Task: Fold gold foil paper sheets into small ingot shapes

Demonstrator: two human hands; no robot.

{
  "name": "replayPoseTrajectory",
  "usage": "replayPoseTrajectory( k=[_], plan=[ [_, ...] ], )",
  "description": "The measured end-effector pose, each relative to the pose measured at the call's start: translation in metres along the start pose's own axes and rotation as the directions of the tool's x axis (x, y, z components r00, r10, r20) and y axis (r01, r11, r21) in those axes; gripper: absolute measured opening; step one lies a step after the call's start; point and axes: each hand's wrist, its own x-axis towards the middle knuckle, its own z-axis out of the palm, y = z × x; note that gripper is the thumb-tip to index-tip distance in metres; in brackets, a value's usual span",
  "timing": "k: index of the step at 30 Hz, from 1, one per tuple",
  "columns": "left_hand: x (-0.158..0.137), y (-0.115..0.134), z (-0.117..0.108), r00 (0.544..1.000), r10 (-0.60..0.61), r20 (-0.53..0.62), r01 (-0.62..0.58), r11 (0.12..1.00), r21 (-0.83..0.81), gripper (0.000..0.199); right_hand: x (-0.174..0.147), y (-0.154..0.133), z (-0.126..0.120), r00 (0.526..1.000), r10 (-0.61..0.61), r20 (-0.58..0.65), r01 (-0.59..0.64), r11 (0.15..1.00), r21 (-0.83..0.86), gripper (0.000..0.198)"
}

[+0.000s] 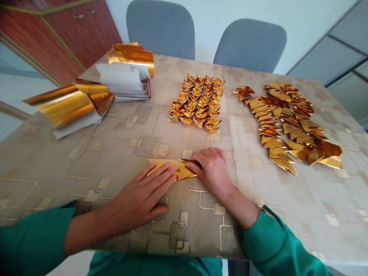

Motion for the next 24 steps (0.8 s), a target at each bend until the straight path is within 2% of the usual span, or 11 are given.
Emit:
replayPoseTrajectory(
  k=[15, 24],
  plan=[
    [-0.007, 0.0036, 0.0018, 0.998, -0.009, 0.056, 0.011, 0.999, -0.049, 0.072, 0.0046, -0.0065, 0.0015, 0.999, 0.014, -0.049, -0.02, 0.993, -0.115, 0.023],
    [-0.0044, 0.0029, 0.0016, 0.998, -0.004, 0.056, 0.007, 0.999, -0.052, 0.064, 0.0051, -0.0051, 0.0062, 0.997, 0.014, -0.071, -0.025, 0.988, -0.154, 0.021]
  ],
)
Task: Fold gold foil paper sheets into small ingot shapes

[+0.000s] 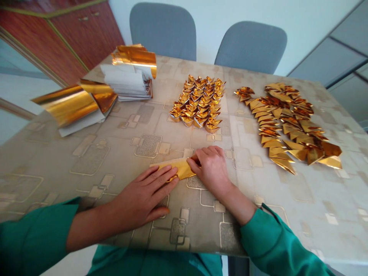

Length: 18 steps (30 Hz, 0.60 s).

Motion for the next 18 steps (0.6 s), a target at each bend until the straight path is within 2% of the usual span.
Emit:
replayPoseTrajectory(
  k=[3, 5, 7, 8, 9, 11, 15, 18],
  plan=[
    [0.001, -0.001, -0.001, 1.0, 0.0, 0.011, 0.0, 1.0, -0.01, 0.063, -0.001, 0.002, -0.005, 1.0, 0.0, -0.018, 0.001, 1.0, 0.007, 0.014],
    [0.001, -0.002, -0.001, 1.0, 0.003, 0.026, -0.003, 1.0, -0.017, 0.062, -0.006, 0.0, -0.013, 0.996, -0.039, -0.081, 0.039, 0.999, -0.002, 0.017],
    [0.002, -0.002, -0.001, 0.999, 0.008, 0.033, -0.007, 1.0, -0.015, 0.063, -0.014, -0.007, -0.02, 0.977, -0.144, -0.159, 0.139, 0.989, -0.04, 0.018],
    [0.002, -0.003, -0.001, 0.999, 0.01, 0.033, -0.009, 1.0, -0.01, 0.063, -0.02, -0.011, -0.023, 0.957, -0.234, -0.17, 0.228, 0.972, -0.056, 0.018],
    [0.002, -0.003, -0.001, 0.999, 0.011, 0.03, -0.011, 1.0, -0.005, 0.064, -0.027, -0.017, -0.025, 0.927, -0.343, -0.149, 0.339, 0.939, -0.052, 0.019],
    [0.002, -0.003, -0.002, 1.0, 0.012, 0.025, -0.012, 1.0, 0.007, 0.065, -0.04, -0.026, -0.024, 0.88, -0.466, -0.094, 0.465, 0.885, -0.038, 0.019],
    [0.003, -0.004, -0.003, 0.999, 0.028, 0.018, -0.029, 0.999, 0.03, 0.064, -0.059, -0.027, -0.019, 0.928, -0.369, -0.048, 0.366, 0.929, -0.057, 0.024],
    [0.003, -0.006, -0.005, 0.999, 0.038, 0.02, -0.038, 0.998, 0.045, 0.064, -0.063, -0.017, -0.018, 0.942, -0.334, -0.046, 0.328, 0.94, -0.097, 0.023]
  ],
)
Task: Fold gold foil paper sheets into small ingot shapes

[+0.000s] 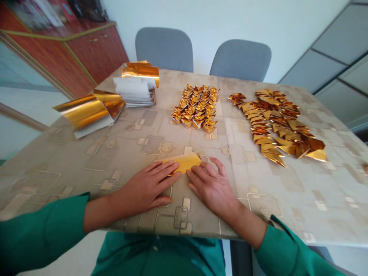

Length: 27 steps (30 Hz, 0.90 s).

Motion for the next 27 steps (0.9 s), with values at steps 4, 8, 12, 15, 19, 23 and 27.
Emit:
replayPoseTrajectory(
  k=[4, 8, 12, 15, 19, 23, 27],
  plan=[
    [-0.004, -0.007, -0.002, 1.0, 0.027, 0.013, -0.027, 0.999, 0.026, 0.066, -0.002, 0.007, 0.0, 0.999, 0.006, -0.042, -0.006, 1.0, 0.002, 0.021],
    [-0.023, -0.016, -0.006, 0.999, 0.037, 0.017, -0.038, 0.997, 0.072, 0.068, 0.0, 0.005, 0.0, 0.998, 0.018, -0.053, -0.017, 0.999, 0.031, 0.02],
    [-0.05, -0.022, -0.009, 1.0, -0.001, 0.008, 0.0, 0.992, 0.126, 0.065, 0.003, 0.006, 0.0, 0.998, 0.01, -0.054, -0.008, 0.999, 0.042, 0.019],
    [-0.061, -0.023, -0.01, 1.0, -0.004, -0.015, 0.006, 0.99, 0.144, 0.065, 0.004, 0.008, 0.001, 0.999, 0.001, -0.05, 0.001, 0.999, 0.05, 0.019],
    [-0.058, -0.023, -0.013, 0.999, 0.012, -0.033, -0.007, 0.99, 0.144, 0.058, 0.002, 0.015, -0.002, 0.999, -0.021, -0.043, 0.022, 0.999, 0.042, 0.019],
    [-0.045, -0.02, -0.016, 0.999, 0.037, -0.035, -0.032, 0.991, 0.126, 0.051, -0.005, 0.022, -0.007, 0.998, -0.031, -0.056, 0.031, 0.999, -0.01, 0.019],
    [-0.028, -0.011, -0.016, 0.998, 0.039, -0.042, -0.034, 0.994, 0.107, 0.05, -0.001, 0.014, -0.006, 0.999, -0.022, -0.045, 0.018, 0.997, -0.071, 0.017]
  ],
)
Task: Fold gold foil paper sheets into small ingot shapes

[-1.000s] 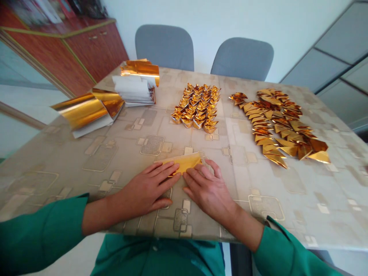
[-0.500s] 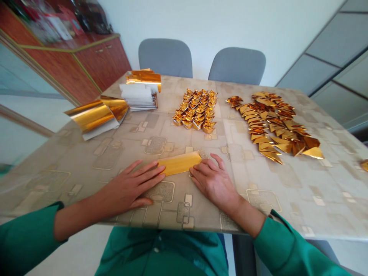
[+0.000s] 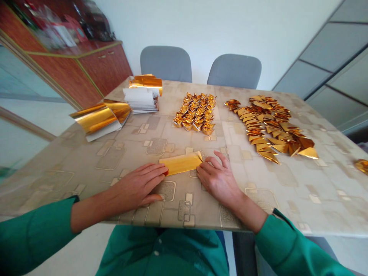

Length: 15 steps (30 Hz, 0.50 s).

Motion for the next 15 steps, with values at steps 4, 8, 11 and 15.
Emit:
replayPoseTrajectory(
  k=[4, 8, 11, 15],
  plan=[
    [0.014, 0.006, 0.002, 0.999, -0.017, 0.034, 0.017, 1.0, 0.006, 0.051, 0.016, -0.023, 0.006, 0.997, -0.068, 0.044, 0.067, 0.997, 0.037, 0.018],
    [0.016, 0.006, 0.006, 0.998, -0.013, 0.061, 0.011, 1.0, 0.025, 0.059, 0.02, -0.028, 0.009, 0.993, -0.11, 0.05, 0.108, 0.993, 0.043, 0.019],
    [0.014, 0.003, 0.008, 0.999, -0.005, 0.054, 0.004, 1.0, 0.028, 0.055, 0.009, -0.01, 0.007, 0.998, -0.056, 0.025, 0.055, 0.998, 0.014, 0.018],
    [0.019, -0.005, 0.008, 0.999, 0.007, 0.045, -0.008, 0.999, 0.033, 0.032, -0.008, 0.02, -0.003, 1.0, -0.003, 0.02, 0.004, 0.999, -0.039, 0.018]
  ],
)
